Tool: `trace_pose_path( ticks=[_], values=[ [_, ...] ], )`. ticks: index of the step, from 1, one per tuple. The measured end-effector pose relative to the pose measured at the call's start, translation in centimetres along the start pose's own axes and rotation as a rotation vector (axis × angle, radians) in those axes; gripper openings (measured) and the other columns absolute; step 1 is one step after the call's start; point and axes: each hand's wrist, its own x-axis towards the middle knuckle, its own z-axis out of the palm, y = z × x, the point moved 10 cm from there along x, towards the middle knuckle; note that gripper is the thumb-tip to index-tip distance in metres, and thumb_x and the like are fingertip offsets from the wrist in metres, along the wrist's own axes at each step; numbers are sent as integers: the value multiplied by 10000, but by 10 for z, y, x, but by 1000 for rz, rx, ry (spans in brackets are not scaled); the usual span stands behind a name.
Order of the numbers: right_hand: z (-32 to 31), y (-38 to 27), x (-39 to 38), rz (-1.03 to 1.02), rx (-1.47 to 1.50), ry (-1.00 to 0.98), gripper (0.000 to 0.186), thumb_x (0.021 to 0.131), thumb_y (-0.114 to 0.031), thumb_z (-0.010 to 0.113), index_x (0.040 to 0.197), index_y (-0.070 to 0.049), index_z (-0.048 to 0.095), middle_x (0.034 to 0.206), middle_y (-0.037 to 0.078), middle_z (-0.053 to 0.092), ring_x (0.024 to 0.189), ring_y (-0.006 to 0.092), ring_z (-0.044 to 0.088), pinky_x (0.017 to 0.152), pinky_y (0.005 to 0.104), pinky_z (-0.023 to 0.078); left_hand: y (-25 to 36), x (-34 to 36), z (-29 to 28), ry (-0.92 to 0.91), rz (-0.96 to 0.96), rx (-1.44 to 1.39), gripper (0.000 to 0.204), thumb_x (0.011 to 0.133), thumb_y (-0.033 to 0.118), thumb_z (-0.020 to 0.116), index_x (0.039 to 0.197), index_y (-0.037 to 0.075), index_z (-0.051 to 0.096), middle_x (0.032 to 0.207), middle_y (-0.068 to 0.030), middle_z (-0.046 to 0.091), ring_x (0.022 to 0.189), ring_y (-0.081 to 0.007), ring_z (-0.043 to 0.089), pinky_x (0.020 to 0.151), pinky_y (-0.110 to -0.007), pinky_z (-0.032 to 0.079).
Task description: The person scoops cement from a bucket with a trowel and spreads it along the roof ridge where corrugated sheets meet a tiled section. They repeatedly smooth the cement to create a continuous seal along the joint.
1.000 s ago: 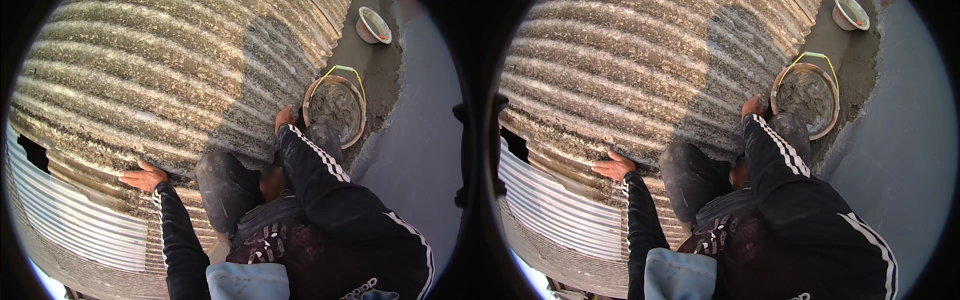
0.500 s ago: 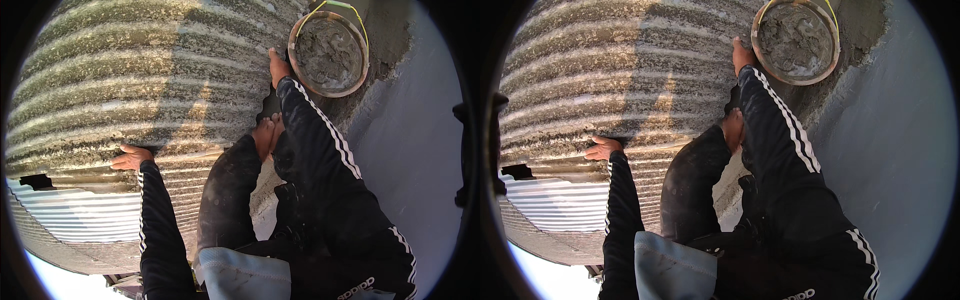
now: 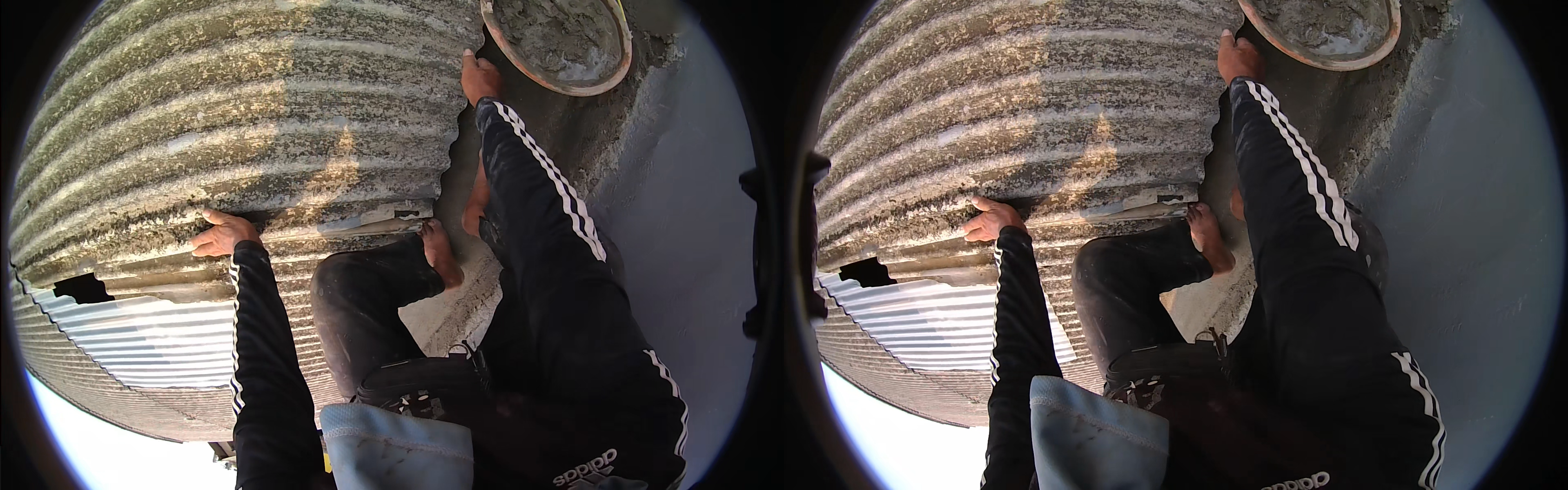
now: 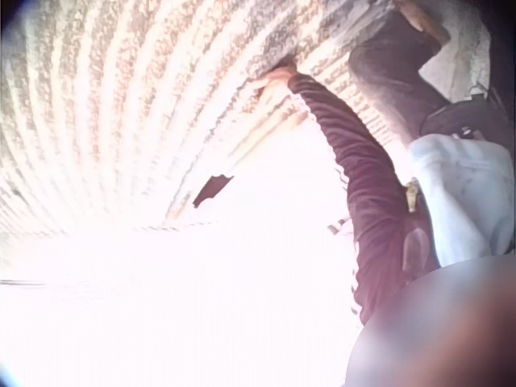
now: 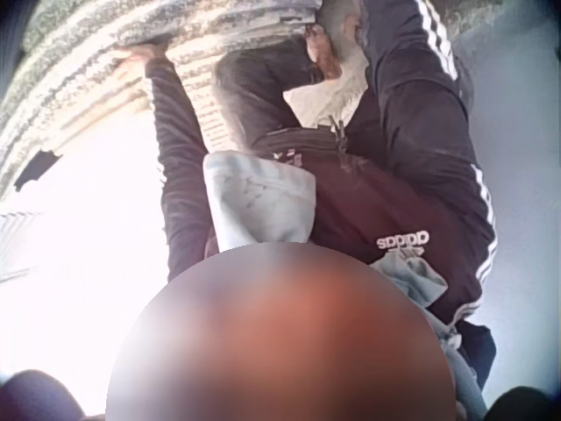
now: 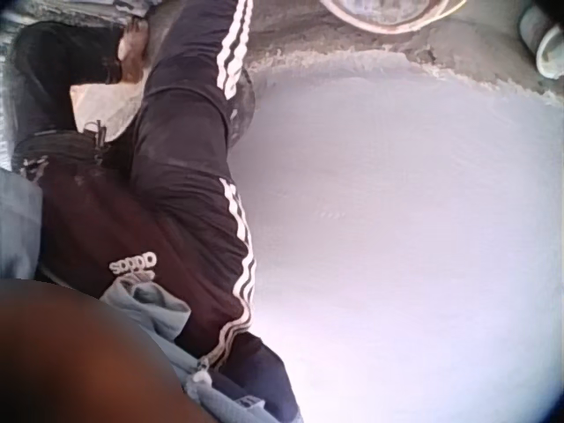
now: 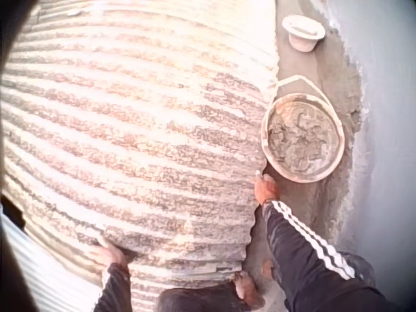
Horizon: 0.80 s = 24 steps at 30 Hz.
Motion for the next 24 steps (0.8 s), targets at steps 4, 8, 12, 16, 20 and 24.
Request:
trace_pose_path(
  ticks=[4, 8, 12, 16, 20, 24],
  values=[
    [10, 5, -19, 89, 161, 157, 725, 1099, -598, 304, 1383, -14, 626, 1350, 252, 659, 1196, 450, 644, 1038, 573, 500, 2, -6, -2, -59, 13, -89, 1106, 1024, 756, 337, 1641, -94, -10, 1691, -382, -49, 1598, -489, 56, 1303, -512, 206],
    [13, -13, -27, 155, 51, 220, 782, 1117, -569, 238, 1377, 74, 598, 1345, 253, 670, 1208, 434, 649, 1043, 551, 502, 8, -10, -12, -32, 100, -172, 1089, 1031, 745, 335, 1640, -99, 13, 1676, -405, -63, 1593, -510, 29, 1305, -523, 180],
    [6, -10, -23, 264, 4, 197, 795, 1109, -589, 253, 1349, 52, 656, 1382, 255, 659, 1290, 408, 624, 1109, 512, 472, 8, -10, -15, 37, 107, -204, 940, 1087, 564, 448, 1641, -96, 70, 1674, -408, 2, 1579, -517, 111, 1289, -534, 214],
    [5, -14, -16, 168, -104, 143, 860, 1091, -643, 218, 1429, 52, 594, 1469, 255, 598, 1351, 401, 586, 1140, 515, 448, 1, -18, -22, 44, 206, -383, 847, 1113, 457, 454, 1636, -102, 90, 1680, -389, 27, 1580, -497, 123, 1289, -527, 216],
    [6, 0, -10, 247, -57, 153, 882, 1073, -686, 200, 1481, 3, 569, 1521, 223, 564, 1381, 401, 558, 1165, 516, 429, -41, -30, -44, 151, 7, -509, 794, 1050, 391, 642, 1544, -126, 297, 1542, -341, 359, 1452, -447, 384, 1185, -528, 374],
    [10, 4, -7, 183, -48, 139, 873, 1068, -685, 232, 1454, 11, 591, 1496, 242, 579, 1356, 415, 572, 1149, 518, 447, -48, -46, -3, -211, -193, -534, 804, 1038, 619, 563, 1308, -130, 456, 1148, -394, 614, 1045, -504, 652, 867, -573, 507]
  ],
)
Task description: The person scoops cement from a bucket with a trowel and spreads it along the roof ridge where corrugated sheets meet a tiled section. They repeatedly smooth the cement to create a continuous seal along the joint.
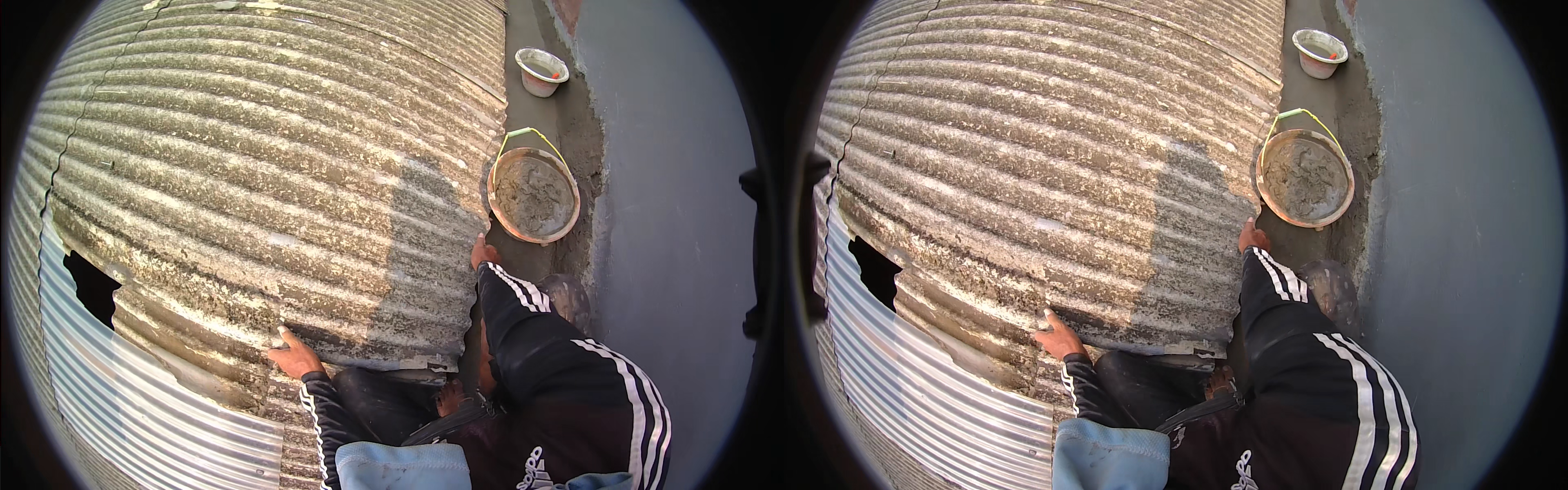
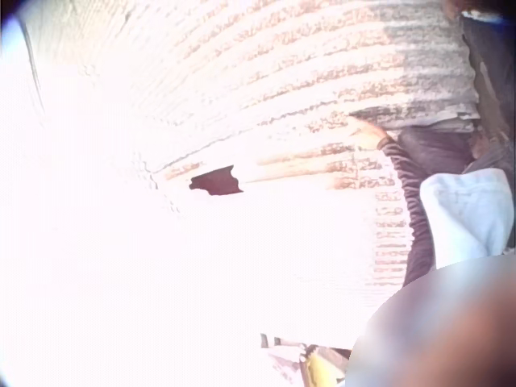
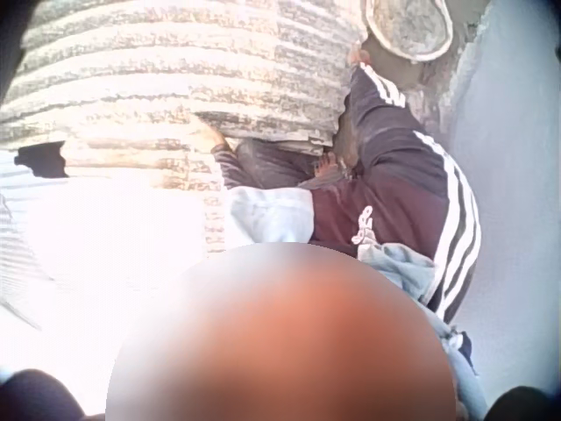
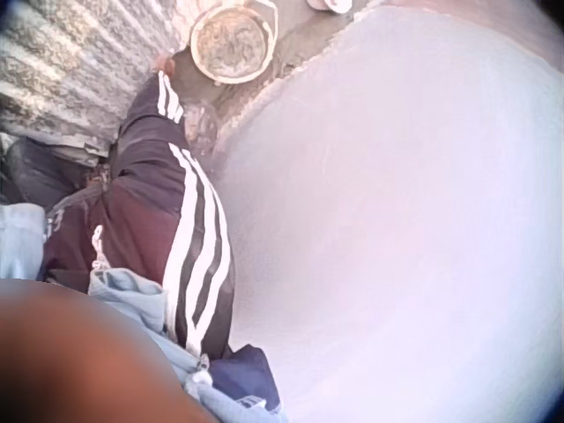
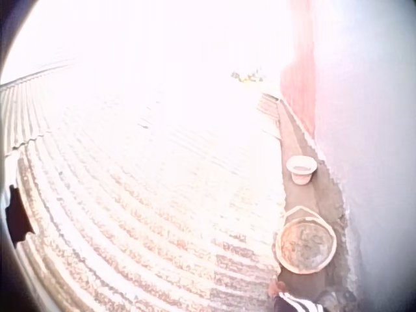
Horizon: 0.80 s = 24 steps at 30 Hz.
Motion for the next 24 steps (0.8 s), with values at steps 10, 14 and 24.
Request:
trace_pose_path(
  ticks=[10, 14, 24],
  values=[
    [-22, -15, -30, -110, -41, -88, 820, 1084, -642, 267, 1382, 37, 618, 1402, 276, 625, 1274, 426, 610, 1088, 538, 480, 5, 7, -4, 171, 131, 36, 634, 1074, 549, 555, 1017, -82, 532, 864, -287, 633, 770, -449, 640, 713, -557, 490],
    [-25, -20, -35, -126, -59, -86, 804, 1089, -627, 266, 1400, 29, 613, 1442, 276, 599, 1316, 427, 583, 1129, 534, 452, 0, 12, -2, 123, 138, -9, 647, 1075, 548, 560, 997, -94, 519, 856, -283, 616, 752, -400, 608, 717, -542, 485],
    [-27, -19, -34, -162, 0, -88, 780, 1094, -602, 299, 1470, 33, 550, 1491, 256, 568, 1365, 422, 546, 1160, 533, 424, 1, 20, 3, 62, 156, -204, 669, 1071, 474, 577, 1033, -192, 526, 923, -313, 625, 818, -341, 588, 773, -519, 481]
  ],
)
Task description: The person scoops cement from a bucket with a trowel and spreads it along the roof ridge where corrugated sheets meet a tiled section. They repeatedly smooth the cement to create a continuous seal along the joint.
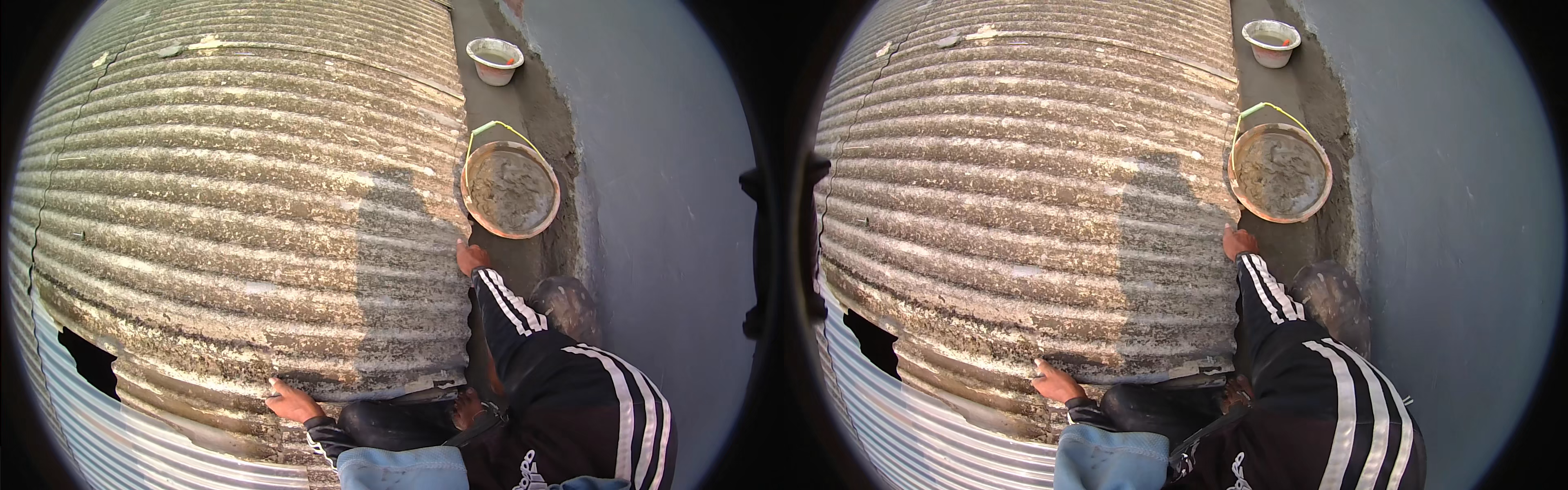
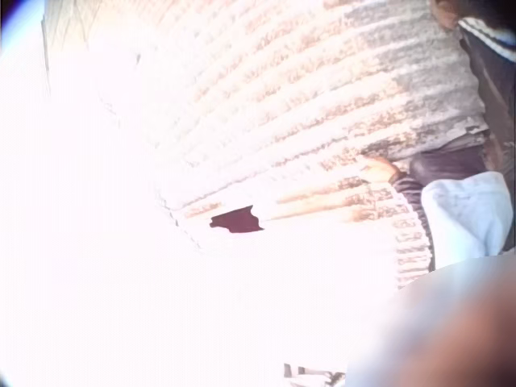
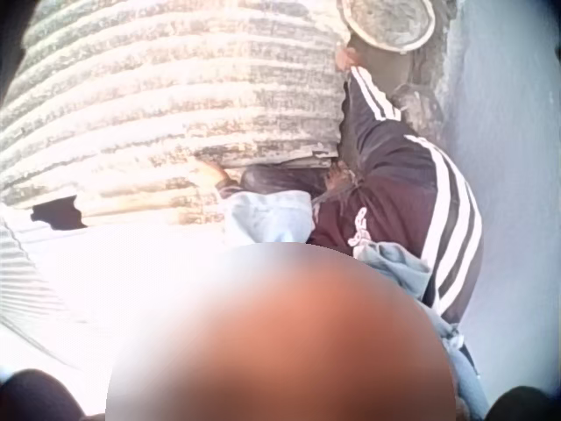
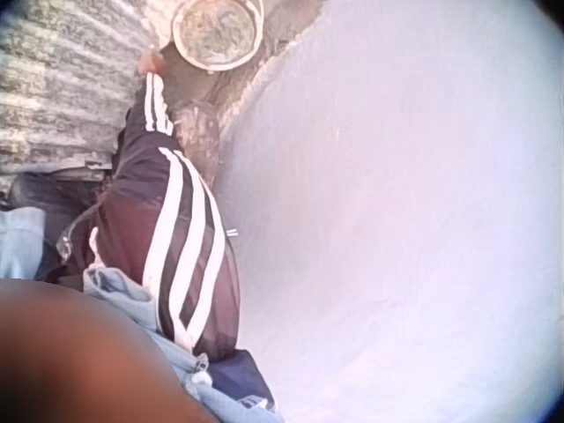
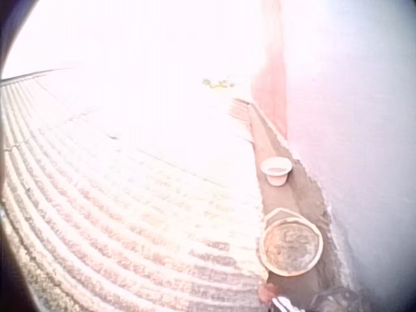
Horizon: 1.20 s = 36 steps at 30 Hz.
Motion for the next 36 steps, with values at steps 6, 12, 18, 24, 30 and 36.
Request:
trace_pose_path(
  ticks=[6, 12, 18, 24, 30, 36],
  values=[
    [2, 4, -11, 3, 8, -51, 769, 1095, -598, 316, 1367, 48, 634, 1442, 259, 606, 1302, 423, 596, 1113, 547, 468, -2, -3, -3, 12, -26, 89, 772, 1066, 553, 549, 1088, -218, 544, 982, -380, 635, 853, -432, 638, 809, -558, 487],
    [-1, 0, -12, 25, 66, -107, 723, 1109, -560, 314, 1360, 29, 649, 1425, 249, 623, 1294, 414, 606, 1118, 538, 472, 15, -10, -3, 44, -33, 202, 777, 1070, 568, 517, 1072, -208, 545, 1013, -384, 623, 882, -443, 639, 802, -558, 488],
    [16, -15, 22, 19, -65, -144, 597, 1123, -442, 363, 1371, 22, 647, 1435, 209, 629, 1273, 402, 628, 1124, 525, 474, 12, -9, -4, 14, -42, 280, 764, 1069, 566, 506, 1171, -190, 558, 1101, -387, 642, 962, -456, 660, 862, -571, 480],
    [41, -27, 18, 45, -25, -177, 513, 1117, -330, 390, 1430, 6, 619, 1481, 217, 594, 1350, 404, 572, 1196, 553, 386, 8, -9, -3, -72, -116, 204, 824, 1075, 578, 484, 1313, -211, 514, 1275, -391, 605, 1116, -483, 650, 969, -539, 510],
    [-14, -98, -48, -210, 49, -98, 377, 969, -265, 629, 1212, -6, 757, 1300, 264, 700, 1228, 397, 677, 1037, 514, 552, 1, 5, 1, -84, -66, 247, 819, 1069, 586, 502, 1251, -209, 567, 1229, -375, 651, 1079, -471, 665, 953, -535, 508],
    [-144, -158, -95, -573, -121, 15, 432, 930, -313, 624, 1180, 11, 763, 1271, 253, 719, 1189, 413, 698, 1023, 488, 554, -13, 24, 8, -175, 17, 162, 814, 1044, 599, 557, 1231, -194, 564, 1190, -317, 660, 959, -397, 648, 879, -501, 512]
  ],
)
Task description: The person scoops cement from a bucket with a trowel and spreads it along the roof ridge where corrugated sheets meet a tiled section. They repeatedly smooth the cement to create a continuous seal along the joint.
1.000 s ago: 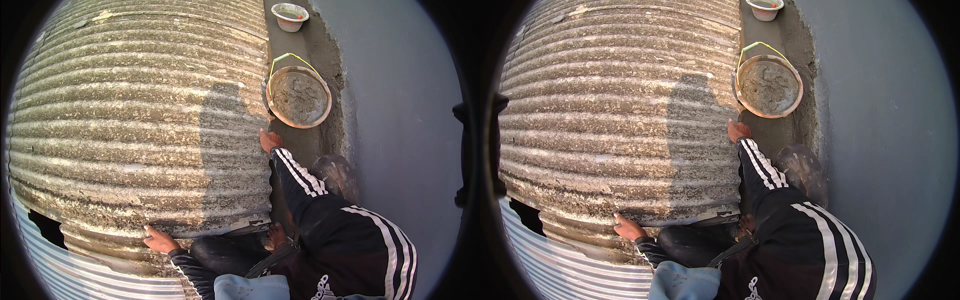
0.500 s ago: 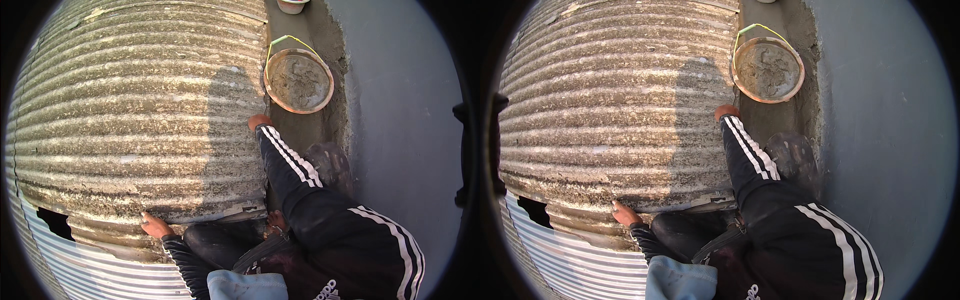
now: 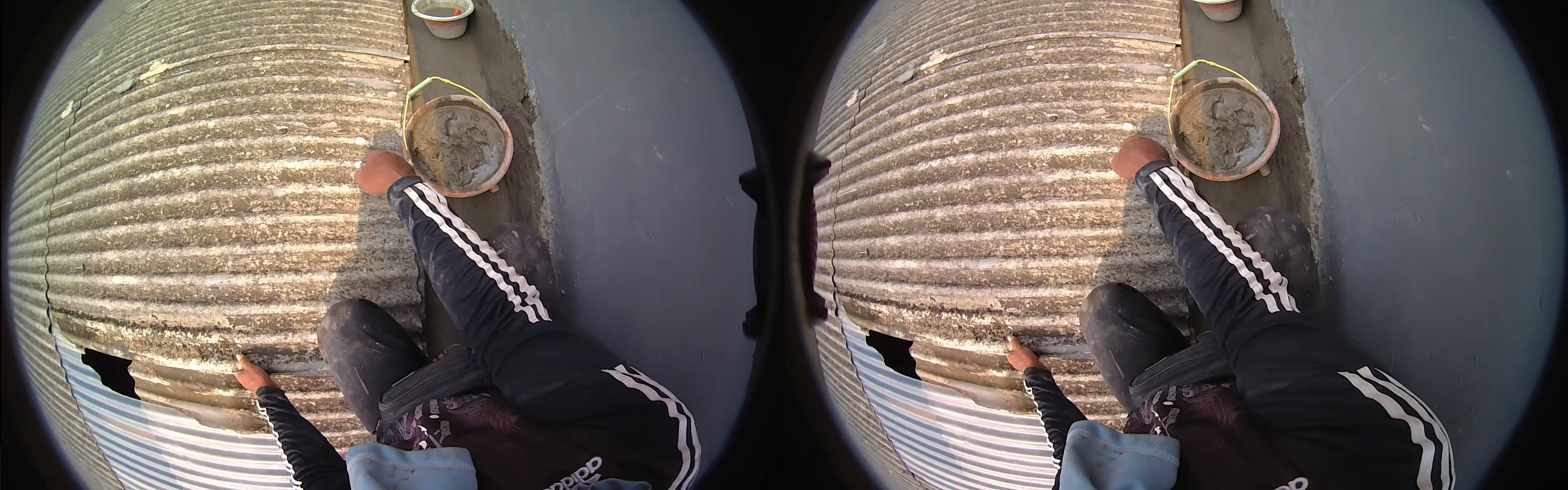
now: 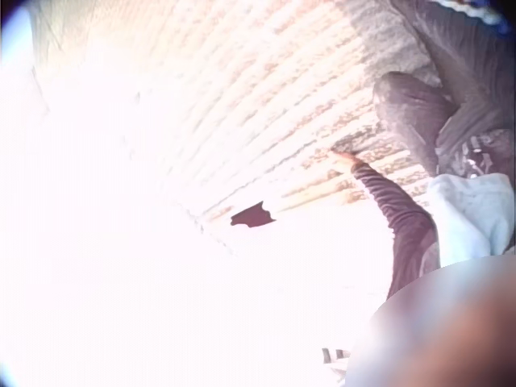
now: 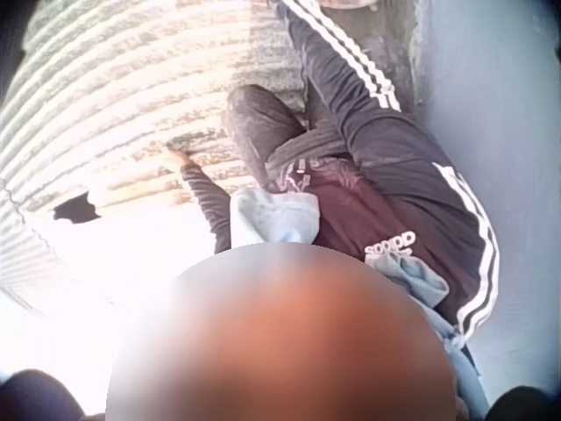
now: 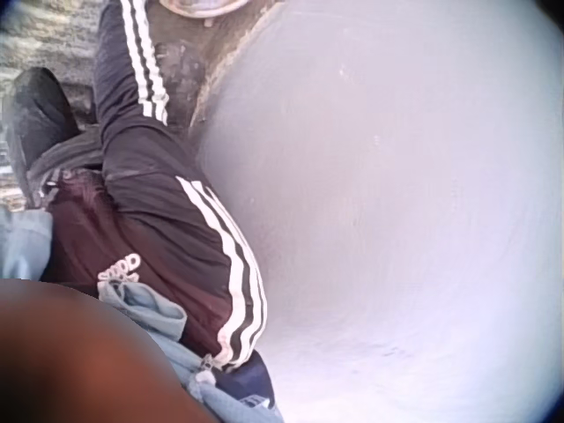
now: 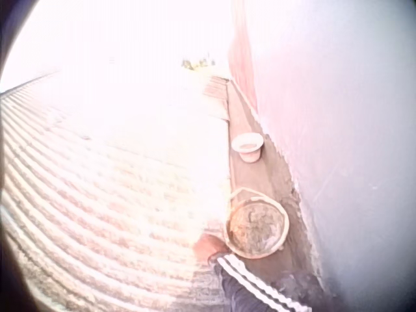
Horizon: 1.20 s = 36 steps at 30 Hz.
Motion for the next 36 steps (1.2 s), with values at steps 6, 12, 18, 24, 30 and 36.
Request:
trace_pose_path(
  ticks=[6, 12, 18, 24, 30, 36],
  values=[
    [-167, 104, -4, 147, -111, 387, 518, 955, -433, 691, 1221, 8, 748, 1270, 244, 721, 1196, 429, 680, 1027, 487, 532, -5, -20, -5, -269, -186, -313, 742, 1008, 559, 599, 1292, -122, 512, 1149, -250, 655, 918, -330, 683, 682, -463, 567],
    [-182, 256, 9, 399, -165, 383, 583, 944, -480, 708, 1265, 7, 733, 1297, 271, 700, 1239, 423, 661, 1046, 479, 514, 160, -102, -44, 335, 503, 494, 551, 1038, 464, 641, 1156, -73, 594, 921, -181, 653, 815, -339, 649, 725, -455, 526],
    [-170, 302, 50, 354, 87, 505, 671, 950, -614, 618, 1121, 19, 760, 1221, 296, 711, 1184, 457, 663, 999, 510, 507, 309, -282, 268, -954, 647, -513, 358, 1063, 203, 663, 1319, -46, 655, 1122, -64, 711, 1022, -113, 636, 919, -287, 526],
    [-173, 316, 56, 338, 257, 589, 766, 950, -696, 555, 1023, 43, 741, 1142, 303, 716, 1126, 466, 661, 967, 502, 485, 342, -361, 477, -1038, 449, -128, 712, 994, 442, 706, 1459, -71, 541, 1358, -271, 624, 1124, -295, 682, 875, -369, 565],
    [-161, 316, 66, 249, 484, 587, 689, 970, -618, 635, 960, 65, 728, 1010, 215, 722, 940, 298, 632, 902, 410, 475, 315, -354, 516, -1051, 177, -434, 334, 1051, 329, 640, 1025, -1, 598, 912, -99, 638, 839, -198, 616, 783, -400, 519],
    [-153, 310, 71, 197, 614, 533, 654, 964, -580, 682, 968, 70, 751, 986, 170, 733, 936, 227, 610, 884, 383, 473, 304, -365, 522, -1181, -173, -684, 324, 1068, 328, 621, 1050, 11, 558, 961, -86, 609, 874, -191, 597, 770, -386, 503]
  ],
)
